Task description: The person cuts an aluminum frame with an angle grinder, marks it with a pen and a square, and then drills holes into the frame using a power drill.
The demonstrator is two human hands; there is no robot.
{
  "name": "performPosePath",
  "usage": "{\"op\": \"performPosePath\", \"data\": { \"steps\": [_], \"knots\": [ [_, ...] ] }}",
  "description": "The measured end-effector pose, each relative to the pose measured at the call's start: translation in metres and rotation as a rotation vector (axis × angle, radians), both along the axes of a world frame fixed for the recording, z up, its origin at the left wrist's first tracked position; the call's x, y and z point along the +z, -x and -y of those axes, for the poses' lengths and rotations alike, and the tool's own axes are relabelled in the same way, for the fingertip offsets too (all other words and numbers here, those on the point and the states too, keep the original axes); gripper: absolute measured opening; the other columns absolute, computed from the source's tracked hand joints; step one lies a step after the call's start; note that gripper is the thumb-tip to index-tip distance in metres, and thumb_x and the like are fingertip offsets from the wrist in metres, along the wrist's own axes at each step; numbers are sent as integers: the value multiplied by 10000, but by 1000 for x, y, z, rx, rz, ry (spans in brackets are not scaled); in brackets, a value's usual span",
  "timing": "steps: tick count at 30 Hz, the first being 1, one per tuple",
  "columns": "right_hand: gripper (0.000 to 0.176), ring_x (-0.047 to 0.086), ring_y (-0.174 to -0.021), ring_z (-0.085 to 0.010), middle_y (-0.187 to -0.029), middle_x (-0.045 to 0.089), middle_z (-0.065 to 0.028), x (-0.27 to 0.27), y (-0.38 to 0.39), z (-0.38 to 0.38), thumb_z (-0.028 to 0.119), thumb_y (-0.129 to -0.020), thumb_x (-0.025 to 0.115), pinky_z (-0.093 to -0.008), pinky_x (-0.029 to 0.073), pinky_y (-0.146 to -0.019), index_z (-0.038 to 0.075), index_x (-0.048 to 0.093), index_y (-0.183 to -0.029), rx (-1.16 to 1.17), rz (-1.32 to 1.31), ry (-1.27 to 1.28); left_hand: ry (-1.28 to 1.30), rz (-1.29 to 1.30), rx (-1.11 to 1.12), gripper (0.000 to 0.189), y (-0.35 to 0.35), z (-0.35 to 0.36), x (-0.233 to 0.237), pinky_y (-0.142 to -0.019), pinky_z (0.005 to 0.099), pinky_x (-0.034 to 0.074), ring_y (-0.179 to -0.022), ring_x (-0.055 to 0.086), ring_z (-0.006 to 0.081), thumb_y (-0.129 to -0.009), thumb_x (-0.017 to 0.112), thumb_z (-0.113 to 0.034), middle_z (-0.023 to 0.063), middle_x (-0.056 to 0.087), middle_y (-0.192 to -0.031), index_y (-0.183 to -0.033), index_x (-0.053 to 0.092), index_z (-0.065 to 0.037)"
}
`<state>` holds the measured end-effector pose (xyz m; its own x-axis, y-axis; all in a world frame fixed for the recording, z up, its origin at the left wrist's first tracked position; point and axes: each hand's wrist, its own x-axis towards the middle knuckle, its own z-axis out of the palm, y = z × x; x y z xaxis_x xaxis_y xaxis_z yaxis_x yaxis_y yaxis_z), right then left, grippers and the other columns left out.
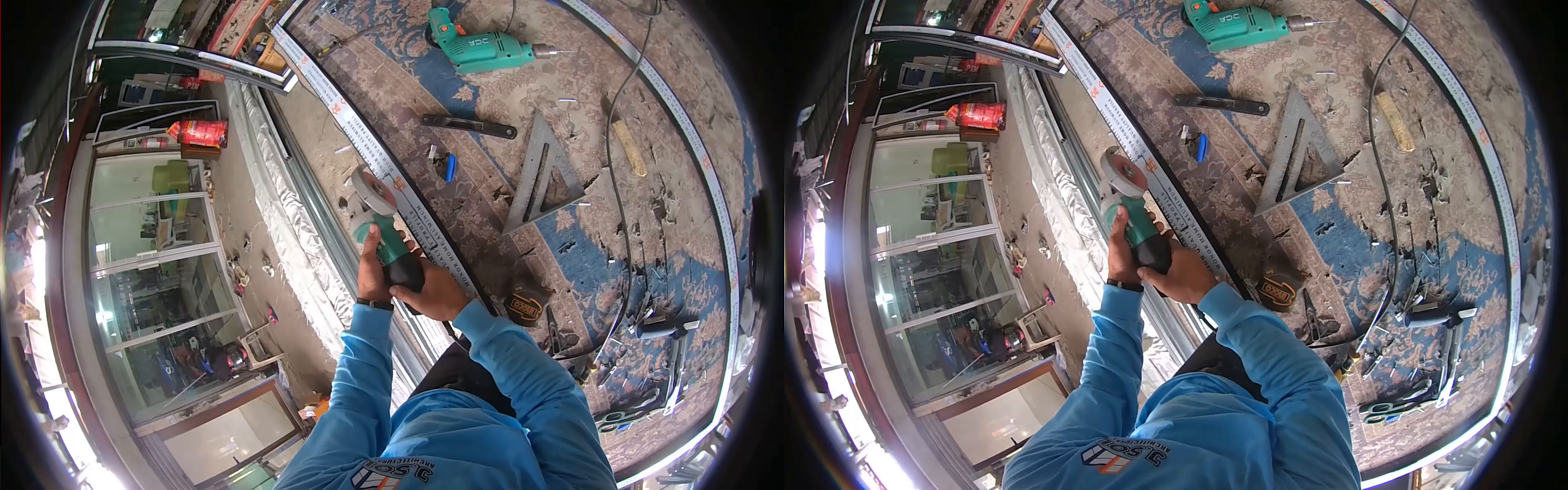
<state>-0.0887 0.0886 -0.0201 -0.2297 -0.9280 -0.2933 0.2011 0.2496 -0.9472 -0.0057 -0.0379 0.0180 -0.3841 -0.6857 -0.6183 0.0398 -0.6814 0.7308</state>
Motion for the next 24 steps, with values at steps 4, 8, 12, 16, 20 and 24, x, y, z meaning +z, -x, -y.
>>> {"op": "performPosePath", "data": {
  "steps": [4, 8, 12, 16, 20, 24],
  "knots": [
    [763, 726, -1079, -442, -1166, 714, -281, 3, 2, 1, 446, -842, 828, -471, 587, -959, -54, 549, -1345, -1, 1, -9, -25, -10, -7, 529, -2, 4, -4, -859, 532, 631, -886, 727, 266, -1018, 654, -532, 103, 681, -1004, -1262, 588, -67],
    [779, 724, -1084, -447, -1155, 711, -299, 3, 3, 2, 451, -844, 823, -472, 585, -961, -68, 536, -1349, 24, 27, -36, -19, 0, -9, 533, -4, 6, -8, -854, 533, 632, -887, 730, 269, -1016, 657, -534, 108, 684, -1002, -1255, 587, -63],
    [794, 720, -1089, -453, -1153, 711, -310, -3, 0, 3, 463, -849, 817, -474, 581, -968, -78, 533, -1356, 21, 10, -28, -18, 13, -5, 538, -1, 6, -5, -850, 532, 632, -884, 730, 272, -1014, 659, -534, 111, 683, -1001, -1260, 589, -60],
    [799, 716, -1097, -458, -1177, 708, -306, -5, -1, 3, 472, -855, 813, -480, 576, -979, -73, 534, -1368, 28, 1, -20, -4, 26, -17, 543, -2, 7, -5, -847, 535, 632, -883, 731, 279, -1013, 659, -533, 113, 684, -999, -1270, 592, -59],
    [791, 712, -1102, -460, -1203, 702, -298, -6, 0, 4, 476, -858, 811, -483, 571, -985, -55, 537, -1375, 33, 9, -9, 4, 40, -6, 543, -4, 9, -8, -846, 536, 631, -886, 731, 285, -1015, 657, -534, 117, 689, -1001, -1269, 595, -58],
    [777, 711, -1100, -462, -1192, 702, -294, -7, -1, 5, 475, -856, 814, -483, 570, -983, -42, 535, -1364, 21, 21, -4, -3, 40, -8, 545, -3, 9, -8, -849, 534, 633, -889, 732, 287, -1015, 655, -539, 119, 690, -1003, -1262, 597, -57]
  ]
}}
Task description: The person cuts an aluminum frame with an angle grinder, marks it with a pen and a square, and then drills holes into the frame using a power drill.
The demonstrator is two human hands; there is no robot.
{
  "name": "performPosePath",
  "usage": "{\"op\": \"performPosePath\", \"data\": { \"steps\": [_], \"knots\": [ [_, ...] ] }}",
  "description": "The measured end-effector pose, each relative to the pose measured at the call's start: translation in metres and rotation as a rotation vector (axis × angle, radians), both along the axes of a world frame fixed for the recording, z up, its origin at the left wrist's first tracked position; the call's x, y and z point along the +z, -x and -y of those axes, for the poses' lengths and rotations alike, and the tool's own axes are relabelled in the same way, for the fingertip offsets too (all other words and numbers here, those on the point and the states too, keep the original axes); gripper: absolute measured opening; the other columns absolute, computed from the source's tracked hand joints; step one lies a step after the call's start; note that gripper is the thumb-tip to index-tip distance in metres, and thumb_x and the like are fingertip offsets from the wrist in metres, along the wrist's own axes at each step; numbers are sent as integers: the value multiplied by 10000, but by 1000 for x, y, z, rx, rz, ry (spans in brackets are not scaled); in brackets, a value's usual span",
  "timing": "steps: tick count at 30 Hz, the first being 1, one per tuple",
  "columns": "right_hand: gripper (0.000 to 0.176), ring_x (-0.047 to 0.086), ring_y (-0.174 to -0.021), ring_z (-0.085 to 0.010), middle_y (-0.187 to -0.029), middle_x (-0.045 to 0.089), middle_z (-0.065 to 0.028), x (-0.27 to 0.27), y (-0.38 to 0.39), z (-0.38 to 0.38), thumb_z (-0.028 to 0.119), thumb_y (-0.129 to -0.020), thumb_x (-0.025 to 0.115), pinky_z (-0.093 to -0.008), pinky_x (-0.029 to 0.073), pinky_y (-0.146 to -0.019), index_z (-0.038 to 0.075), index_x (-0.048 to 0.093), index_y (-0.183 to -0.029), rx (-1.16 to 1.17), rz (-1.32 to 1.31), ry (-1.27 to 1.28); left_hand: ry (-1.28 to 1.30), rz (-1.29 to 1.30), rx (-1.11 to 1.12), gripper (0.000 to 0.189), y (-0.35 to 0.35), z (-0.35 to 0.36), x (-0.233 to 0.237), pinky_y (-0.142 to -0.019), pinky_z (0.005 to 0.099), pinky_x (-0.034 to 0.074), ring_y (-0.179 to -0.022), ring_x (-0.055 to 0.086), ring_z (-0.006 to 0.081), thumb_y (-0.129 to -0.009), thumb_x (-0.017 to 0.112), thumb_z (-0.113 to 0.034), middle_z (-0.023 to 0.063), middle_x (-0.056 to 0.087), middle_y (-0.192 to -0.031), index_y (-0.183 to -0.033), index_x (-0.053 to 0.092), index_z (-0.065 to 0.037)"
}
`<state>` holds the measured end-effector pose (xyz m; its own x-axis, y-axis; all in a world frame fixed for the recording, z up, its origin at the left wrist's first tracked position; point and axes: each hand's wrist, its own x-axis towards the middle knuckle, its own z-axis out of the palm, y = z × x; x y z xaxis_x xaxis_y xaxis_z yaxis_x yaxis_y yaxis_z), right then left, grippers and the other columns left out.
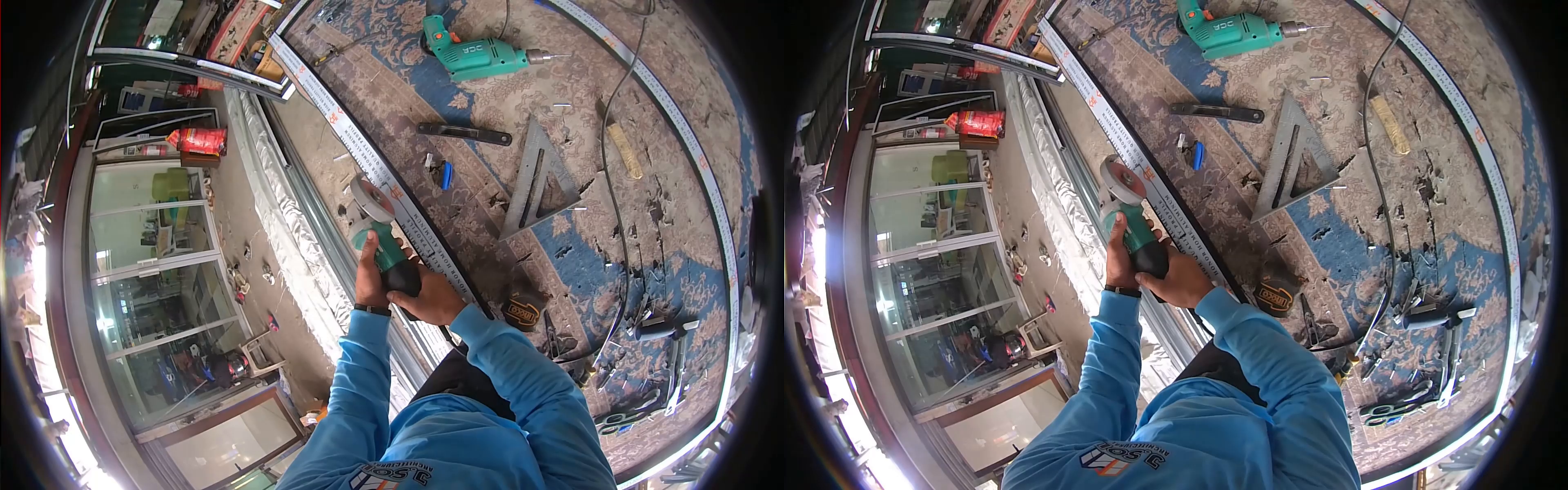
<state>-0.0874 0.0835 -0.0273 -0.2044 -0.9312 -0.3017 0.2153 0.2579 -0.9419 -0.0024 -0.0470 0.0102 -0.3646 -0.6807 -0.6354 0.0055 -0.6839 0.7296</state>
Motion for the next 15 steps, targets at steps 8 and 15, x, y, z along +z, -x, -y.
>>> {"op": "performPosePath", "data": {
  "steps": [8, 15],
  "knots": [
    [801, 718, -1083, -463, -1150, 707, -306, -1, -1, 3, 478, -860, 807, -485, 577, -962, -57, 502, -1372, 8, -1, 8, 4, -11, -20, 548, 1, 2, 3, -833, 508, 638, -896, 735, 282, -1012, 660, -541, 116, 691, -1003, -1259, 599, -56],
    [850, 729, -1059, -463, -1135, 717, -310, -6, -4, 8, 490, -855, 804, -482, 583, -950, -73, 479, -1402, 1, -38, -5, 29, 4, -35, 551, 1, 8, 2, -797, 444, 643, -881, 739, 273, -1011, 665, -534, 118, 699, -1004, -1265, 598, -49]
  ]
}}
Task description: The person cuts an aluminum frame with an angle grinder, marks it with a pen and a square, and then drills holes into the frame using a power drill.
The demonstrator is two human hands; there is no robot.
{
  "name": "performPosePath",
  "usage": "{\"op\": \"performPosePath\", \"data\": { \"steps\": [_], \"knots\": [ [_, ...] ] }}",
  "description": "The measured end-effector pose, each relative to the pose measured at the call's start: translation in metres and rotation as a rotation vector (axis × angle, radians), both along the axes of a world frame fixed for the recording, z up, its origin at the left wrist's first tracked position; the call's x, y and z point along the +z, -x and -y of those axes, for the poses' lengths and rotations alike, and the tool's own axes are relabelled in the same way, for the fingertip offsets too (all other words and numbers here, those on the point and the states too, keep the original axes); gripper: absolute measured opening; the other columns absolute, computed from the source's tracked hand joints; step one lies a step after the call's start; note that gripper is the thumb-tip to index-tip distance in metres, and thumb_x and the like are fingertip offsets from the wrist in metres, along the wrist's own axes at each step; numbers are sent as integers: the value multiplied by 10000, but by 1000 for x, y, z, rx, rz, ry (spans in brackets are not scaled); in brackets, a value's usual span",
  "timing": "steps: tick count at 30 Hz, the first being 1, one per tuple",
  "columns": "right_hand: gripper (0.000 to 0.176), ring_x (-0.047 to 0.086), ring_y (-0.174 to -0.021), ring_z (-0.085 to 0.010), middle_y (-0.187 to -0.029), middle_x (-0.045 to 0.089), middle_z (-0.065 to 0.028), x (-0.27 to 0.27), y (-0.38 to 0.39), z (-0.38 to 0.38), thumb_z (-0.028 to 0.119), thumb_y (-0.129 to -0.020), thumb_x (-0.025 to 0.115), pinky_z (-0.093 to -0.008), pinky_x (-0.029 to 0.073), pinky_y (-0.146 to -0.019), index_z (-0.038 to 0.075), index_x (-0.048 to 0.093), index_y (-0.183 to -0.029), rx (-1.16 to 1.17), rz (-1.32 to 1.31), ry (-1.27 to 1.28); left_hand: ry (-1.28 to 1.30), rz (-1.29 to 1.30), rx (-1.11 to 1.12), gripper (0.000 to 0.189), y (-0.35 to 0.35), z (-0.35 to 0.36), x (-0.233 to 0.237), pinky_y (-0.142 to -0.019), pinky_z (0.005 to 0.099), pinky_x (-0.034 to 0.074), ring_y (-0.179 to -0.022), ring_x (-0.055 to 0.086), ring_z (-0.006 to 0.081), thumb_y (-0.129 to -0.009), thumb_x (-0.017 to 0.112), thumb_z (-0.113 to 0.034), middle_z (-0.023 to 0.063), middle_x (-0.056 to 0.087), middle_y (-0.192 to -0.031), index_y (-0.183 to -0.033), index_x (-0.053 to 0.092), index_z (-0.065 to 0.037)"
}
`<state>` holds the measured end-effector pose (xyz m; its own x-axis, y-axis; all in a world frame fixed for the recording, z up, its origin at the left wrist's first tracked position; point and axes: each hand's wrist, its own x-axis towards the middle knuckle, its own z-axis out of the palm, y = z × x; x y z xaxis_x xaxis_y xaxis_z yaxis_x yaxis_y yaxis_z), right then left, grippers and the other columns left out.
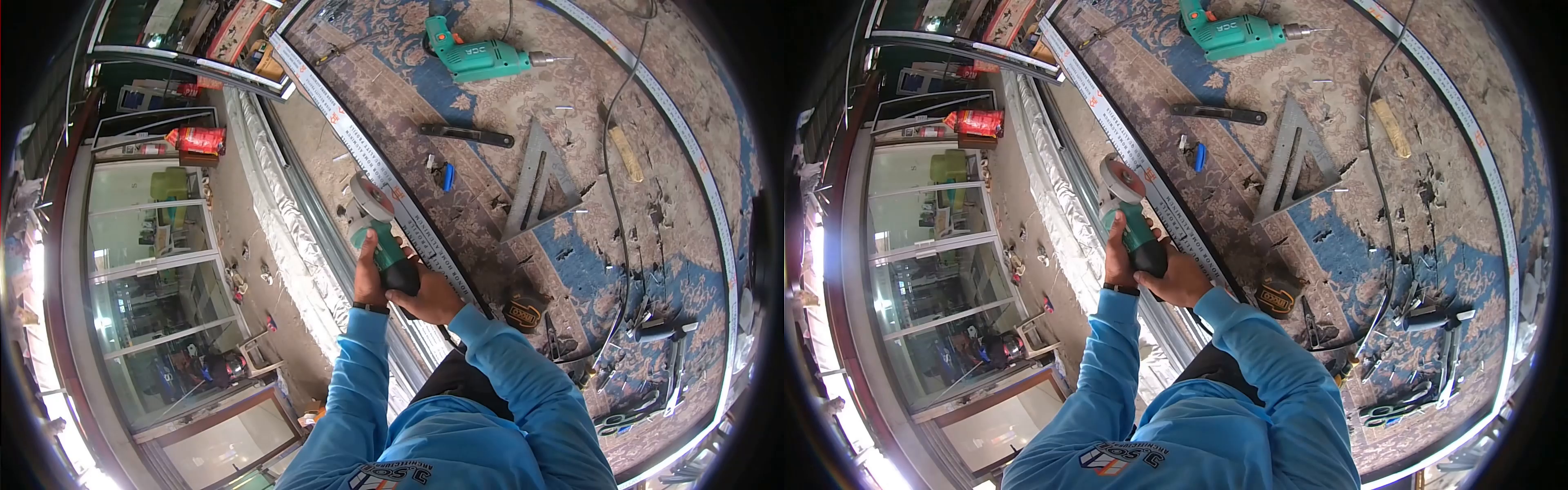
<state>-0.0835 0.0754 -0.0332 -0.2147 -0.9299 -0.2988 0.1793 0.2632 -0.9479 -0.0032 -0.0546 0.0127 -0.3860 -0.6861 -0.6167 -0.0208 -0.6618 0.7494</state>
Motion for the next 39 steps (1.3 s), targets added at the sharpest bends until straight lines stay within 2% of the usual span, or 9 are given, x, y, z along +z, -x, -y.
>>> {"op": "performPosePath", "data": {
  "steps": [17, 20, 23, 32, 37, 39],
  "knots": [
    [830, 728, -1060, -457, -1141, 712, -294, 2, 1, 1, 479, -852, 820, -480, 586, -946, -68, 486, -1379, -12, 7, 2, 15, -10, 3, 544, 1, 1, -2, -758, 405, 638, -862, 742, 263, -1016, 655, -539, 115, 705, -978, -1233, 608, -43],
    [808, 728, -1062, -455, -1147, 712, -288, 0, 0, 1, 476, -852, 821, -481, 587, -945, -63, 503, -1364, -21, 3, 7, 12, -17, 1, 544, 3, 0, 0, -759, 405, 639, -862, 742, 263, -1016, 654, -540, 115, 705, -980, -1233, 608, -43],
    [729, 724, -1069, -435, -1152, 721, -263, 4, 0, 0, 467, -852, 825, -474, 576, -938, -17, 581, -1339, -51, 22, -15, 4, -6, 14, 545, 3, 0, 0, -759, 404, 639, -860, 743, 263, -1017, 653, -542, 116, 706, -981, -1234, 607, -45],
    [761, 722, -1069, -439, -1159, 717, -268, 6, 2, 1, 475, -847, 831, -474, 574, -940, -38, 569, -1346, -35, 28, -21, -13, -19, 12, 529, 3, 0, 0, -760, 412, 639, -877, 740, 266, -1031, 634, -538, 119, 704, -986, -1236, 608, -51],
    [826, 729, -1059, -452, -1137, 716, -290, 4, 2, 2, 492, -856, 808, -482, 589, -945, -84, 502, -1362, -16, -10, -13, -12, -6, 16, 528, 3, 1, -1, -762, 423, 640, -873, 737, 268, -1034, 628, -536, 121, 702, -994, -1244, 608, -52],
    [839, 729, -1062, -453, -1138, 715, -293, 4, 2, 2, 496, -855, 806, -482, 589, -947, -92, 497, -1368, -19, -16, -12, -8, -11, 5, 582, 2, 2, -2, -786, 448, 648, -876, 736, 274, -1007, 665, -546, 124, 696, -998, -1264, 581, -30]
  ]
}}
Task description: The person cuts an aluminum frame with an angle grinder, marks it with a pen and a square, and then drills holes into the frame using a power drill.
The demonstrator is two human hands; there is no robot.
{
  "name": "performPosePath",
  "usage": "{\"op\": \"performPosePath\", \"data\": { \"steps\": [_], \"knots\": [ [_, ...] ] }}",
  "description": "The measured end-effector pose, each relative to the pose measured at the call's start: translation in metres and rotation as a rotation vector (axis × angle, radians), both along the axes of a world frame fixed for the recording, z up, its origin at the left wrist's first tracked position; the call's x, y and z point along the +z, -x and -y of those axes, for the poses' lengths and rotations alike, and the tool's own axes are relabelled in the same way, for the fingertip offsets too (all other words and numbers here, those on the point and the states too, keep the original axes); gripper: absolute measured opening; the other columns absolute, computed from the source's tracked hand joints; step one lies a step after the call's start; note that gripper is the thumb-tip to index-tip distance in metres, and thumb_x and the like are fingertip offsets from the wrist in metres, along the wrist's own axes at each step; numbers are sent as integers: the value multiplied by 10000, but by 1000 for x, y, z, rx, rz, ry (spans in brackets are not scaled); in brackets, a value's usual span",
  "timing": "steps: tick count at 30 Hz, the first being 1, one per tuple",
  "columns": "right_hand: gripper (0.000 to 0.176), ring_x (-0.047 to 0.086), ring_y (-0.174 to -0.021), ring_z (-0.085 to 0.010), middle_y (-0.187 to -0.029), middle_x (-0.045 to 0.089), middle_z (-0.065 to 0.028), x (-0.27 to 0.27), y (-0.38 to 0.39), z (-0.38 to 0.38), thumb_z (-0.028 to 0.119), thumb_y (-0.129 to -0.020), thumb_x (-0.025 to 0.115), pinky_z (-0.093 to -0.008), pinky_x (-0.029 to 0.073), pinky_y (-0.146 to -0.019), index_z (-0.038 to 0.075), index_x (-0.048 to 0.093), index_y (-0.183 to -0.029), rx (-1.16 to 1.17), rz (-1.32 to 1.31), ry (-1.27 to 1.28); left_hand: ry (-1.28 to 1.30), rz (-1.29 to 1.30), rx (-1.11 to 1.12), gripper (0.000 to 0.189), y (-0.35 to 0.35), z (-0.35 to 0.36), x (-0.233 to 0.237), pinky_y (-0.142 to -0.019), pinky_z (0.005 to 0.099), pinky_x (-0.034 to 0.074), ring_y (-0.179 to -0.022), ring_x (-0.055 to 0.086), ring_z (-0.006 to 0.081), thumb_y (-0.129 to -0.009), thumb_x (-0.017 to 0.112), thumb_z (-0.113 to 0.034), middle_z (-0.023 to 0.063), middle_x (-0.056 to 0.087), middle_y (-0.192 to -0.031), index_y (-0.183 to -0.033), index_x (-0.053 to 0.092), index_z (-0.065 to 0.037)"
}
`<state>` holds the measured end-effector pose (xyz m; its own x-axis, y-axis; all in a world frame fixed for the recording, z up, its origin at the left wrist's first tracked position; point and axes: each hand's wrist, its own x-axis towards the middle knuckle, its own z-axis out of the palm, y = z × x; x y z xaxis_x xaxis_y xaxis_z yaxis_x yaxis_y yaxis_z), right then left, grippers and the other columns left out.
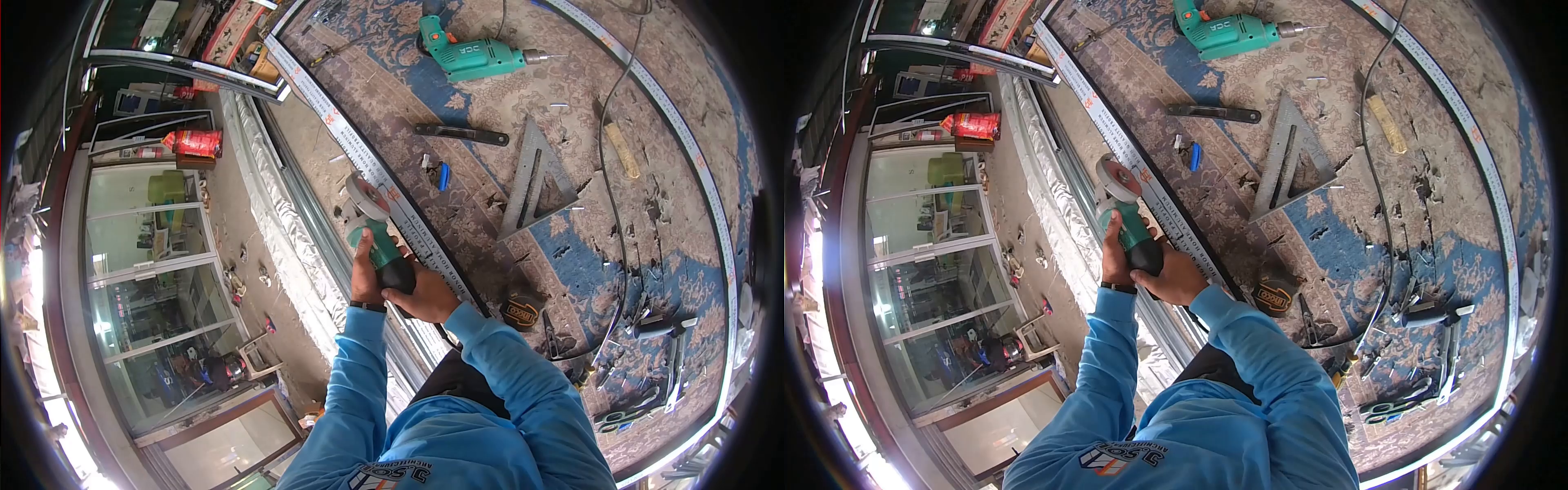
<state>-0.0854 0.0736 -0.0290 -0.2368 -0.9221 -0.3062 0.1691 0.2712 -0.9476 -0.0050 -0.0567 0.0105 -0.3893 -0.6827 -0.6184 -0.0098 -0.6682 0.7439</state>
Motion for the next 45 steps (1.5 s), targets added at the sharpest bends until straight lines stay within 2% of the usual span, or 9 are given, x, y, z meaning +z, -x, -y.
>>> {"op": "performPosePath", "data": {
  "steps": [8, 11, 14, 16, 19, 34, 45],
  "knots": [
    [868, 725, -1062, -461, -1144, 705, -312, -10, -7, 2, 519, -847, 807, -485, 588, -946, -107, 500, -1365, -19, -44, 7, 17, -2, -7, 626, -5, 4, -10, -796, 455, 652, -880, 734, 274, -987, 686, -561, 125, 685, -1004, -1263, 570, -11],
    [739, 719, -1072, -435, -1144, 722, -261, -6, -7, -1, 484, -847, 828, -473, 575, -934, -32, 591, -1321, -44, -10, 11, 8, 10, -5, 631, -4, 0, -5, -799, 454, 653, -882, 731, 274, -983, 688, -569, 127, 680, -1013, -1254, 573, -11],
    [723, 722, -1067, -430, -1145, 723, -262, -6, -7, -3, 477, -846, 830, -471, 578, -929, -31, 601, -1305, -45, -14, 26, 0, 15, -3, 629, -2, -4, 0, -803, 463, 653, -888, 728, 278, -984, 684, -572, 127, 674, -1017, -1243, 575, -9],
    [719, 723, -1067, -428, -1143, 724, -262, -3, -6, -4, 476, -847, 831, -471, 578, -927, -31, 602, -1303, -45, 11, 27, 20, 28, -8, 627, -2, -4, 0, -810, 473, 653, -892, 726, 282, -986, 682, -572, 127, 670, -1018, -1235, 577, -6],
    [719, 725, -1063, -425, -1139, 726, -260, -5, -7, -4, 474, -848, 832, -470, 578, -924, -32, 602, -1305, -32, 11, 10, -3, -1, 9, 540, -3, -6, -2, -800, 487, 647, -886, 735, 277, -1032, 621, -541, 118, 698, -1011, -1260, 594, -53],
    [728, 740, -1024, -413, -1097, 736, -254, -11, -14, -6, 480, -852, 827, -462, 586, -904, -50, 603, -1298, -10, -2, -24, -16, 16, 9, 551, -6, -8, 0, -805, 479, 648, -878, 742, 276, -1019, 649, -537, 122, 703, -1014, -1283, 594, -57],
    [742, 732, -1042, -409, -1116, 725, -258, -10, -13, -9, 469, -845, 836, -460, 582, -909, -60, 592, -1305, -38, -5, 18, -34, -4, -9, 559, -12, -6, -10, -844, 537, 635, -888, 733, 269, -1015, 648, -550, 107, 690, -983, -1269, 601, -54]
  ]
}}
